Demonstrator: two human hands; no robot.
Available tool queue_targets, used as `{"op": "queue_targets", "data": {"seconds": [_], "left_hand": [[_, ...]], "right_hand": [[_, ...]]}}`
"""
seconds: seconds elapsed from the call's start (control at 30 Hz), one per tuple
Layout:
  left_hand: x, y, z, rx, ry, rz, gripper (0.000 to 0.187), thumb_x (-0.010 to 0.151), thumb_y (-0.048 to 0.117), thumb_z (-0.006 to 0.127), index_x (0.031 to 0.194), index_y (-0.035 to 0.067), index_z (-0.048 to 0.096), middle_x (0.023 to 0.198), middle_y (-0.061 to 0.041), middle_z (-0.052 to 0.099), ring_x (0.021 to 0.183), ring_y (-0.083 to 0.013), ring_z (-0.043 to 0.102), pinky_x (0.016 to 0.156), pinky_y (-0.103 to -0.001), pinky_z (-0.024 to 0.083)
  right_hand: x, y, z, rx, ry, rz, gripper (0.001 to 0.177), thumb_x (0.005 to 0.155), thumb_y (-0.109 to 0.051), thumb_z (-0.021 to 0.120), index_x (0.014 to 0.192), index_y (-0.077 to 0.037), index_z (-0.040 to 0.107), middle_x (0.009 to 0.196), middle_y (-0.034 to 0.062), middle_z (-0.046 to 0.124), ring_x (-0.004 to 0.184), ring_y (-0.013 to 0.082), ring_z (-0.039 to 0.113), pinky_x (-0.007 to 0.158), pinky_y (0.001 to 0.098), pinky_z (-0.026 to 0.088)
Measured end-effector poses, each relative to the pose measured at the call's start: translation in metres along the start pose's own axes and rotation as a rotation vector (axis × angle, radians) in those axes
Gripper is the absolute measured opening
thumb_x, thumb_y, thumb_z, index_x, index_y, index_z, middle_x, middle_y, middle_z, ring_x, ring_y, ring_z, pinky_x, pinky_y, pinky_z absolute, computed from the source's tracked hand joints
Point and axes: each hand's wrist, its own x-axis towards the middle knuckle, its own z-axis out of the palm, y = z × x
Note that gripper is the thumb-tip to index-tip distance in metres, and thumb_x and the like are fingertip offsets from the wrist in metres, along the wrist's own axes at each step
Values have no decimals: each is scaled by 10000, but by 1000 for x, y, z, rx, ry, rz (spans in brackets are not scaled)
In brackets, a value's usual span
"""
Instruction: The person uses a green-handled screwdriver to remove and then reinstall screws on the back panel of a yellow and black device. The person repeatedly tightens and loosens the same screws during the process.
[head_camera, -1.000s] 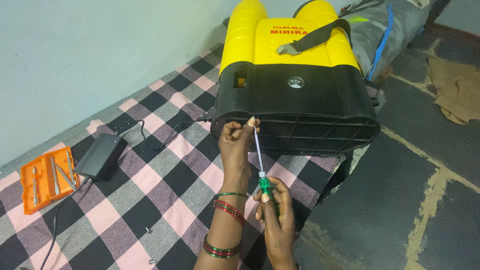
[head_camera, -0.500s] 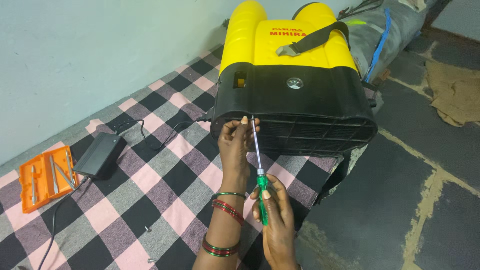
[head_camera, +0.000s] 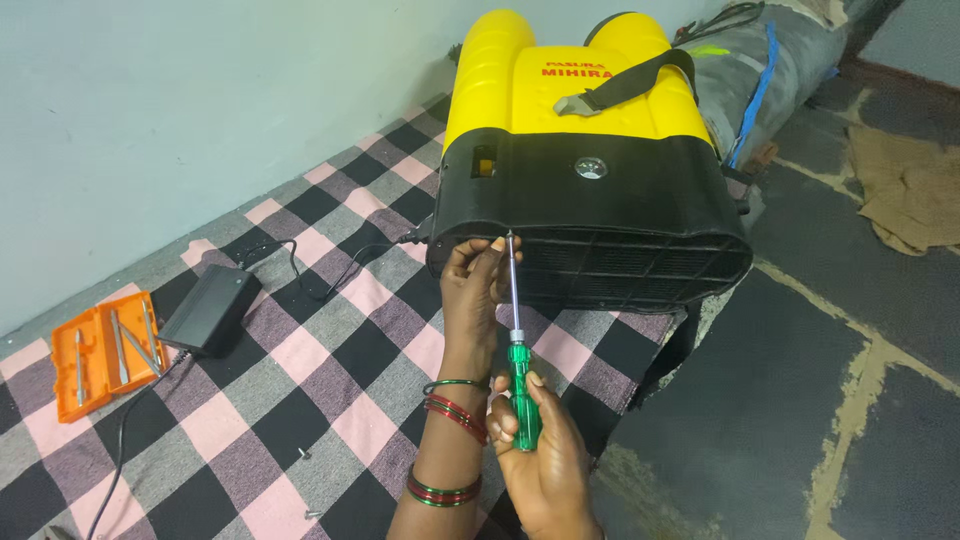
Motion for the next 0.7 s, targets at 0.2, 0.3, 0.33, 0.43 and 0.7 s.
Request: {"op": "queue_targets", "data": {"seconds": [0.2, 0.3, 0.33, 0.43, 0.7], "left_hand": [[-1, 6, -1, 16, -15, -45, 248, 905, 115, 739, 1076, 55, 570, 1023, -162, 764, 856, -182, 747, 651, -227, 564], [-4, 11, 1, 103, -36, -84, 227, 911, 159, 737, 1070, 59, 609, 998, -146, 768, 839, -166, 747, 673, -244, 562], [-5, 14, 2, 151, -52, -113, 218, 922, 186, 734, 1065, 50, 642, 986, -131, 770, 831, -154, 743, 698, -249, 571], [-9, 22, 2, 307, -84, -241, 249, 946, 291, 715, 1041, 61, 721, 924, -91, 774, 776, -114, 711, 688, -233, 518], [-3, 19, 2, 329, -80, -257, 270, 902, 318, 757, 974, 58, 745, 838, -55, 775, 707, -94, 701, 682, -241, 535]], "right_hand": [[6, 1, -8, 250, -151, 163, 303, 1061, -251, 537, 1039, 49, 566, 682, 40, 474, 634, 120, 435, 611, 272, 396], [5, -1, -7, 344, -148, 174, 253, 1071, -208, 512, 1112, 38, 550, 773, 53, 509, 635, 99, 434, 594, 255, 390], [3, -3, -6, 364, -117, 178, 259, 1050, -191, 499, 1160, 37, 551, 815, 61, 528, 624, 87, 433, 575, 238, 387], [3, -6, -1, 407, -126, 192, 321, 1033, -159, 487, 1278, 45, 525, 886, 67, 537, 623, 79, 443, 570, 229, 396], [-1, -4, 7, 20, -19, 123, 465, 980, -264, 486, 1362, 0, 502, 894, 95, 608, 626, 123, 497, 573, 274, 415]]}}
